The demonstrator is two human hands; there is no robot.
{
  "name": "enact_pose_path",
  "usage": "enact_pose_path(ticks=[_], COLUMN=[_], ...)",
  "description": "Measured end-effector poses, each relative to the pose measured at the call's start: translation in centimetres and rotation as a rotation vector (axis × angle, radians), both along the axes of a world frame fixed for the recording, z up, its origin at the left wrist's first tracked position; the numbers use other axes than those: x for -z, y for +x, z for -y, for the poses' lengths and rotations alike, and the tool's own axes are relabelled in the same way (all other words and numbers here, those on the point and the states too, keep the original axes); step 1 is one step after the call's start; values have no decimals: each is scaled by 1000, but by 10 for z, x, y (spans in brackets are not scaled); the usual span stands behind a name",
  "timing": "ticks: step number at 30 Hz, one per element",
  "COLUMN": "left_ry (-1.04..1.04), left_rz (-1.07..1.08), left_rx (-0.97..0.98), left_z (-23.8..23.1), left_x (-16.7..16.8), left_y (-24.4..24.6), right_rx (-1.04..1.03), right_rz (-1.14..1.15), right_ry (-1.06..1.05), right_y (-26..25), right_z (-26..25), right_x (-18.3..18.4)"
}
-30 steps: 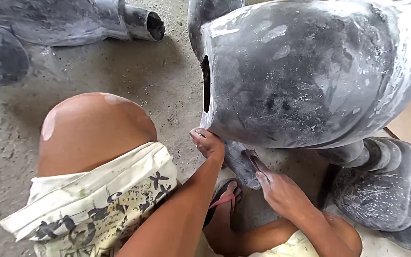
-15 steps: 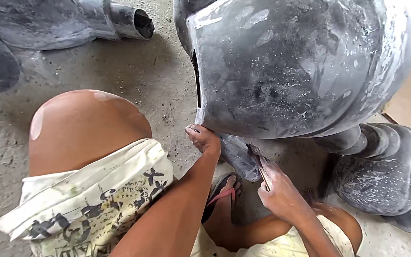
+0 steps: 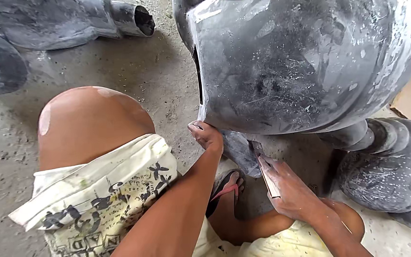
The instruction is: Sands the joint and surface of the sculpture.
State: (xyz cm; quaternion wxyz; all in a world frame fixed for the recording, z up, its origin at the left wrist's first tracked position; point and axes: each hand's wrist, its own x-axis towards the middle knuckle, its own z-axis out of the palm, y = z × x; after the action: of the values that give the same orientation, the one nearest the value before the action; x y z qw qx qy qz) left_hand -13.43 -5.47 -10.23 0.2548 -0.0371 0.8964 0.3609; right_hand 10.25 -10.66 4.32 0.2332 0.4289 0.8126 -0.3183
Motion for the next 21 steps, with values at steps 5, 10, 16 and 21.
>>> enact_pose_path(ticks=[5,10,16,21], left_ry=[9,-15,-1,-21], left_rz=[-22,52,-27,78], left_rx=[-4,2,-4,-10], left_z=[0,-1,-3,1], left_x=[1,-29,-2,-29], left_y=[1,-2,1,-2], right_rx=[72,238,162,179], right_rz=[-85,-161,-3,-29], right_ry=[133,66,72,101], right_y=[-12,-52,-55,-83], right_z=[15,-14,3,-24], right_x=[13,30,-3,23])
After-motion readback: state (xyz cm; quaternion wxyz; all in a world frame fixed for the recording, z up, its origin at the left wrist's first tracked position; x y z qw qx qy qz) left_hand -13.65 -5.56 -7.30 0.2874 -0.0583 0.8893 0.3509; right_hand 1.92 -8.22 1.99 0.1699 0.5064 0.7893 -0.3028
